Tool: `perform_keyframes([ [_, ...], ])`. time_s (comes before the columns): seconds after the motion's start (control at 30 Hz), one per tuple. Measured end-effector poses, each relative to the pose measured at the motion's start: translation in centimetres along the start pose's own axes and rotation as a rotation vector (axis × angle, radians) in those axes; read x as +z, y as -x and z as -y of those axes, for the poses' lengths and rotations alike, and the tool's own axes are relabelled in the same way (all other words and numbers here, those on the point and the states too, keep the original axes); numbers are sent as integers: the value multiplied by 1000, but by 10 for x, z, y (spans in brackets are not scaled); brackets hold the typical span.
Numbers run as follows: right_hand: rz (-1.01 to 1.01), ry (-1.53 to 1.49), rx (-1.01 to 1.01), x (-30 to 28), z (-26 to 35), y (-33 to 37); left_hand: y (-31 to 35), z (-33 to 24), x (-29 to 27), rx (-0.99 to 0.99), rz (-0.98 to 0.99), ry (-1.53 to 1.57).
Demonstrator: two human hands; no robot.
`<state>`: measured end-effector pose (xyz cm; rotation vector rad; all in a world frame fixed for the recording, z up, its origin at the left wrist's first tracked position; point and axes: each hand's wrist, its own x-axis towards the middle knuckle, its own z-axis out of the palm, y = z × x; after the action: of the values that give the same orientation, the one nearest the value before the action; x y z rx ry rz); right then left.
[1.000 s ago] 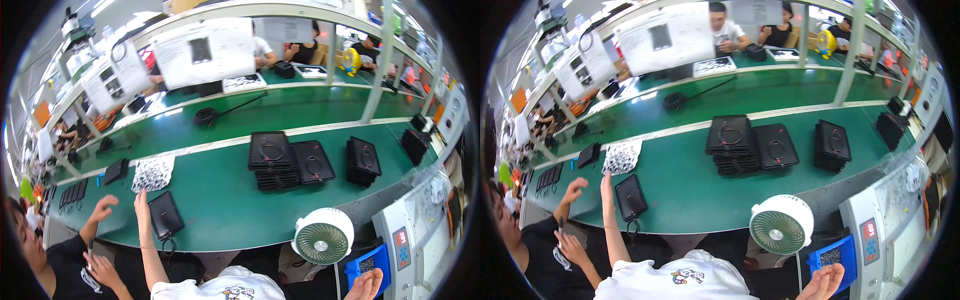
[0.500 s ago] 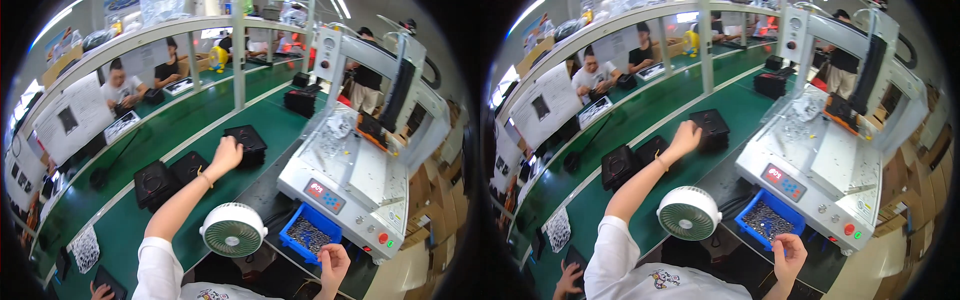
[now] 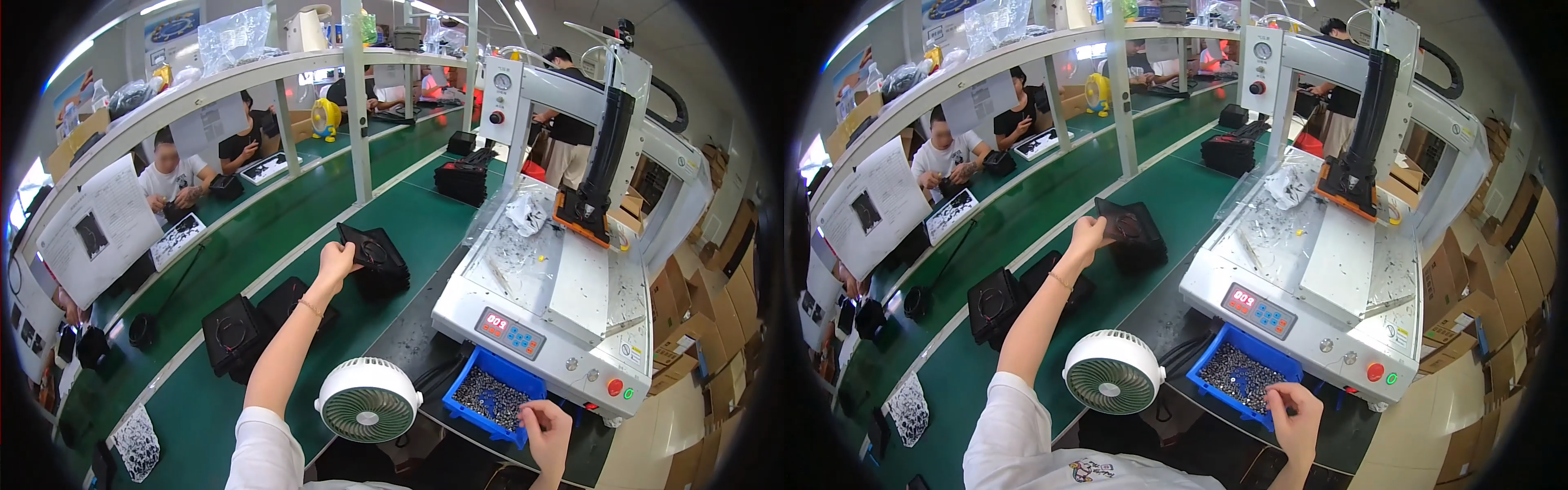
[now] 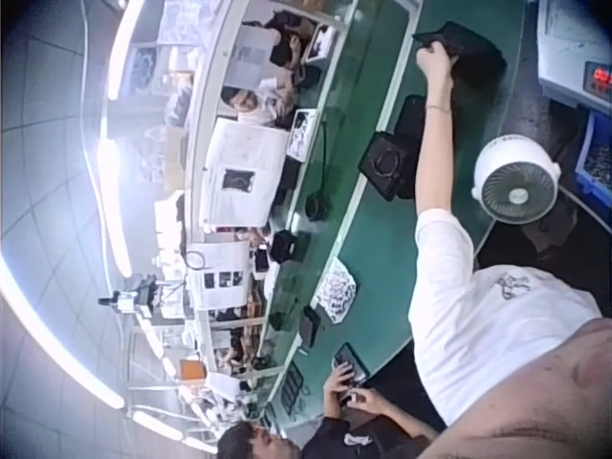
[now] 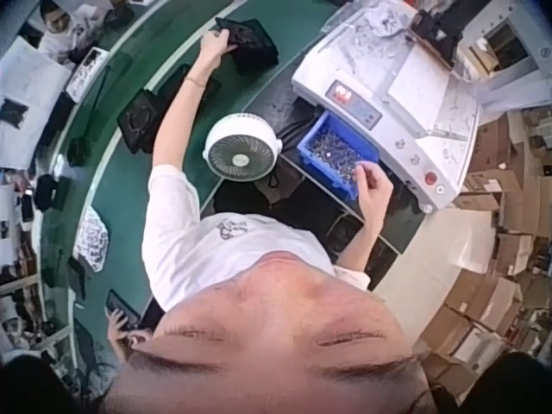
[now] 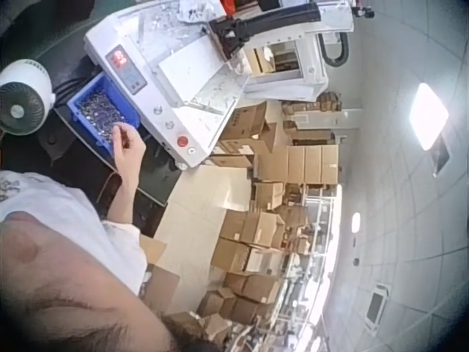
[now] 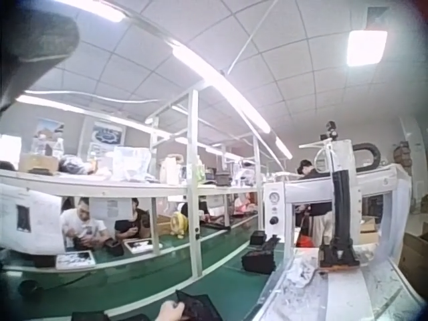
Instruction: Assembling electronic components by placing them into a machine and adding small screws.
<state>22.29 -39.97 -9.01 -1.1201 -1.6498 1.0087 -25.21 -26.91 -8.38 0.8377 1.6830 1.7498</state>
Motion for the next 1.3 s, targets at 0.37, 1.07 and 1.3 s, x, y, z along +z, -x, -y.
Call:
perform_keyframes([
  [0.37,686,449,-221,37,-13,-68,168,-107,-26,-140,341,650],
  [1.07,264,-565,-165,28,46,-30,240,-85,6,-191,362,576],
  [1.3,279,-369,-347,41,79,-14,266,-78,6,-208,506,548],
])
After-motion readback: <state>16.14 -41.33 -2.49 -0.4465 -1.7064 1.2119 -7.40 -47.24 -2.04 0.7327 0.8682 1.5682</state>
